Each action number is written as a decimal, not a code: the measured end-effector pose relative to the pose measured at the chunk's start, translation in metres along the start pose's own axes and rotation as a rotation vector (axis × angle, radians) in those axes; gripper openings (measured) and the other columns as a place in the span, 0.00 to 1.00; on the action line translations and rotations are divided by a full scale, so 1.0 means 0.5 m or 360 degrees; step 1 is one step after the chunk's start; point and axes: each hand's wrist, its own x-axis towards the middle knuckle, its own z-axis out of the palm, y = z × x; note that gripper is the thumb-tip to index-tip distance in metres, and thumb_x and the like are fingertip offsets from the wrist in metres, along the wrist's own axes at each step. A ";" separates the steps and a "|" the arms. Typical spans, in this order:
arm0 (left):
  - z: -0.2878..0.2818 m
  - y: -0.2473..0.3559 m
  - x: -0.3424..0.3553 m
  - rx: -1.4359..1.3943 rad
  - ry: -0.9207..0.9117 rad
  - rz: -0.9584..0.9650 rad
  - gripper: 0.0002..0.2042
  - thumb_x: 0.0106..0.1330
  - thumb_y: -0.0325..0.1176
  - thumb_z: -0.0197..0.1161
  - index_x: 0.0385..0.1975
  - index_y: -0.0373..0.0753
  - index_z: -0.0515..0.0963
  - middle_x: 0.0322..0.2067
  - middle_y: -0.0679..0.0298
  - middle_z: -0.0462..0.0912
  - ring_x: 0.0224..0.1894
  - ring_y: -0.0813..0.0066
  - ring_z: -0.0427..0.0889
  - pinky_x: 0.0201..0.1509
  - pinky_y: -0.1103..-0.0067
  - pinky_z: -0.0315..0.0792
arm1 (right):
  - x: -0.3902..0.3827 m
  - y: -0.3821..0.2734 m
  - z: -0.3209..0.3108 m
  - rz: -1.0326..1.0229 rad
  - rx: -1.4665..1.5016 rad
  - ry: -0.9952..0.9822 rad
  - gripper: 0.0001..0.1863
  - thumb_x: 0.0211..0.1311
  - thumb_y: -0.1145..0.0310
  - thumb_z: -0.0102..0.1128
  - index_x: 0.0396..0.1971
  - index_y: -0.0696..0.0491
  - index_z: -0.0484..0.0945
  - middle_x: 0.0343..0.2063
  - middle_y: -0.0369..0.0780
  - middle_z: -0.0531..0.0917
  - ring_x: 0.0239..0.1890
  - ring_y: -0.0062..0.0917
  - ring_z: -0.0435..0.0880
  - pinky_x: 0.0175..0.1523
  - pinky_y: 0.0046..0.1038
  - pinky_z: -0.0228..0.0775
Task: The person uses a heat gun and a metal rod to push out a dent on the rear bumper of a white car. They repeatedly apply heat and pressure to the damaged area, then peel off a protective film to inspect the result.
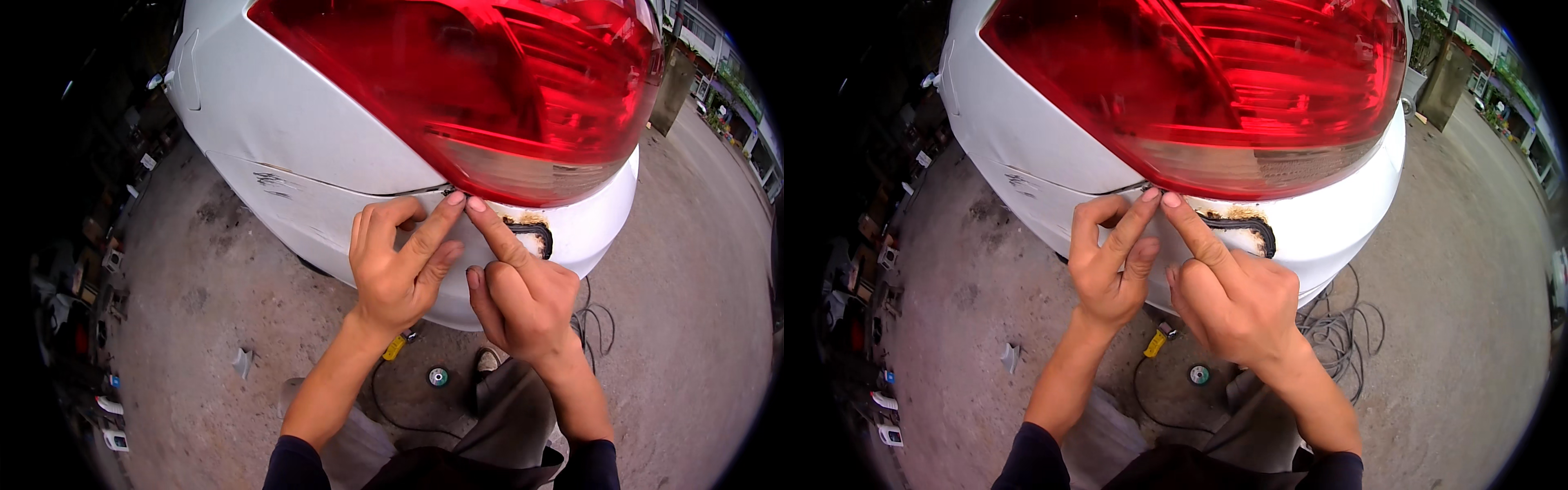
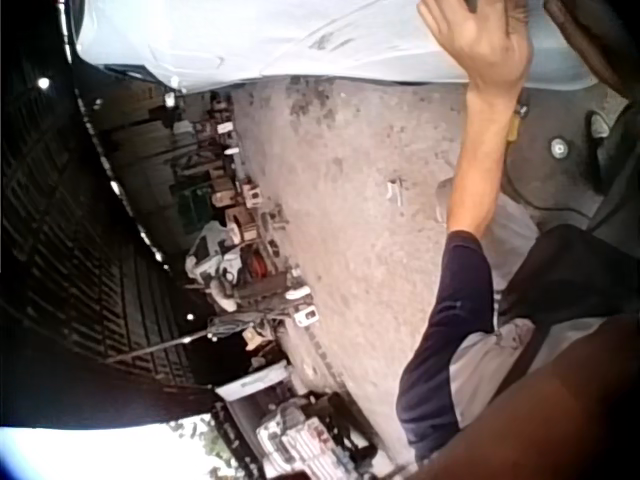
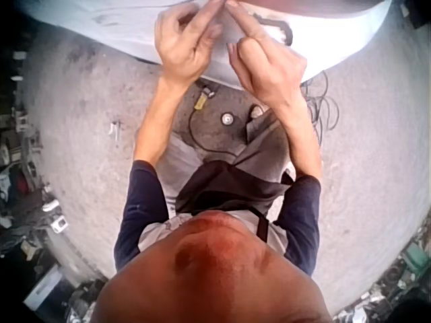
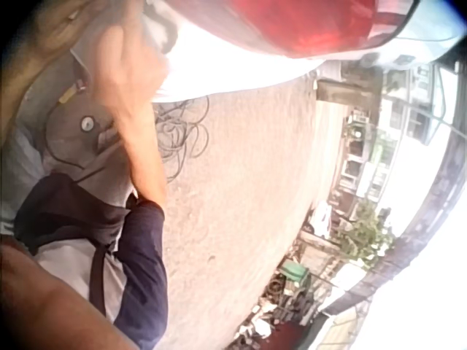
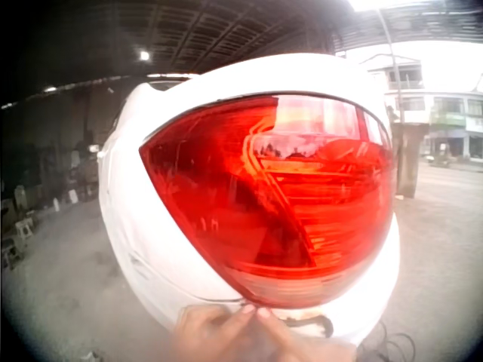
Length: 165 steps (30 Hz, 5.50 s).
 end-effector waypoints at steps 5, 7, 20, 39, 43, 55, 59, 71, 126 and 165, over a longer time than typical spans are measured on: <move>-0.006 0.016 -0.009 -0.0422 0.0252 -0.0222 0.22 0.62 0.39 0.67 0.56 0.42 0.79 0.36 0.61 0.75 0.34 0.69 0.71 0.39 0.75 0.67 | -0.019 0.020 -0.002 0.0177 0.0669 0.0346 0.13 0.61 0.73 0.58 0.19 0.57 0.66 0.50 0.60 0.80 0.14 0.21 0.77 0.21 0.19 0.68; -0.010 0.003 -0.002 -0.0203 0.0154 -0.0080 0.22 0.62 0.39 0.66 0.57 0.42 0.79 0.37 0.62 0.76 0.33 0.69 0.71 0.39 0.75 0.67 | -0.041 -0.009 -0.033 0.0537 0.0925 0.0543 0.14 0.69 0.66 0.51 0.23 0.56 0.66 0.51 0.63 0.78 0.14 0.17 0.75 0.21 0.17 0.68; -0.003 0.019 0.018 0.0494 0.0030 0.0150 0.22 0.62 0.40 0.65 0.56 0.42 0.79 0.39 0.63 0.77 0.35 0.68 0.74 0.39 0.75 0.65 | -0.040 0.001 -0.015 0.0169 0.0376 0.0504 0.12 0.52 0.80 0.62 0.15 0.59 0.68 0.42 0.59 0.84 0.20 0.30 0.83 0.27 0.21 0.74; 0.006 0.051 0.071 -0.0533 0.0274 -0.1074 0.10 0.60 0.31 0.72 0.28 0.35 0.76 0.27 0.73 0.71 0.27 0.87 0.66 0.31 0.86 0.63 | 0.035 -0.012 0.030 0.0638 0.0060 0.0437 0.23 0.55 0.66 0.73 0.11 0.54 0.65 0.09 0.41 0.65 0.10 0.32 0.61 0.17 0.31 0.52; 0.011 0.050 0.068 -0.0501 0.0359 -0.1025 0.09 0.58 0.29 0.73 0.26 0.35 0.77 0.27 0.70 0.71 0.27 0.83 0.65 0.29 0.83 0.63 | 0.065 -0.018 0.013 0.0817 -0.0075 0.0192 0.25 0.56 0.62 0.72 0.10 0.53 0.66 0.08 0.40 0.65 0.10 0.32 0.61 0.17 0.30 0.52; -0.031 0.036 0.060 -0.1010 0.0211 -0.1384 0.13 0.65 0.37 0.69 0.28 0.33 0.79 0.21 0.72 0.73 0.26 0.87 0.66 0.31 0.86 0.63 | 0.093 -0.027 -0.059 0.1516 0.0907 0.0093 0.32 0.72 0.49 0.53 0.12 0.58 0.74 0.07 0.28 0.66 0.12 0.10 0.60 0.19 0.18 0.49; -0.018 0.048 0.070 -0.0839 0.0228 -0.1388 0.14 0.63 0.39 0.70 0.27 0.33 0.79 0.19 0.75 0.72 0.23 0.88 0.65 0.29 0.87 0.63 | 0.077 -0.039 -0.047 0.1605 0.0750 0.0013 0.28 0.71 0.52 0.57 0.16 0.60 0.77 0.10 0.30 0.70 0.16 0.11 0.63 0.22 0.18 0.54; 0.002 0.044 0.058 -0.0605 0.0332 -0.1163 0.12 0.62 0.34 0.71 0.25 0.34 0.78 0.18 0.75 0.70 0.22 0.89 0.62 0.25 0.86 0.59 | 0.051 -0.023 -0.030 0.1252 0.0459 0.0445 0.20 0.70 0.61 0.60 0.22 0.62 0.78 0.17 0.32 0.77 0.23 0.11 0.67 0.28 0.18 0.61; 0.037 0.067 -0.006 0.0441 0.0083 -0.0282 0.23 0.71 0.48 0.56 0.56 0.36 0.74 0.58 0.57 0.70 0.65 0.54 0.63 0.64 0.61 0.54 | -0.506 -0.023 -0.048 0.1492 -0.0376 0.0046 0.08 0.68 0.71 0.54 0.33 0.58 0.79 0.27 0.45 0.81 0.30 0.39 0.78 0.35 0.35 0.68; 0.055 0.060 -0.039 0.0437 -0.0273 -0.0169 0.39 0.73 0.61 0.39 0.73 0.35 0.49 0.74 0.53 0.48 0.76 0.53 0.45 0.73 0.55 0.37 | -0.525 -0.012 -0.077 0.1466 -0.0321 0.0230 0.07 0.67 0.73 0.55 0.31 0.60 0.79 0.25 0.46 0.79 0.28 0.40 0.77 0.33 0.36 0.67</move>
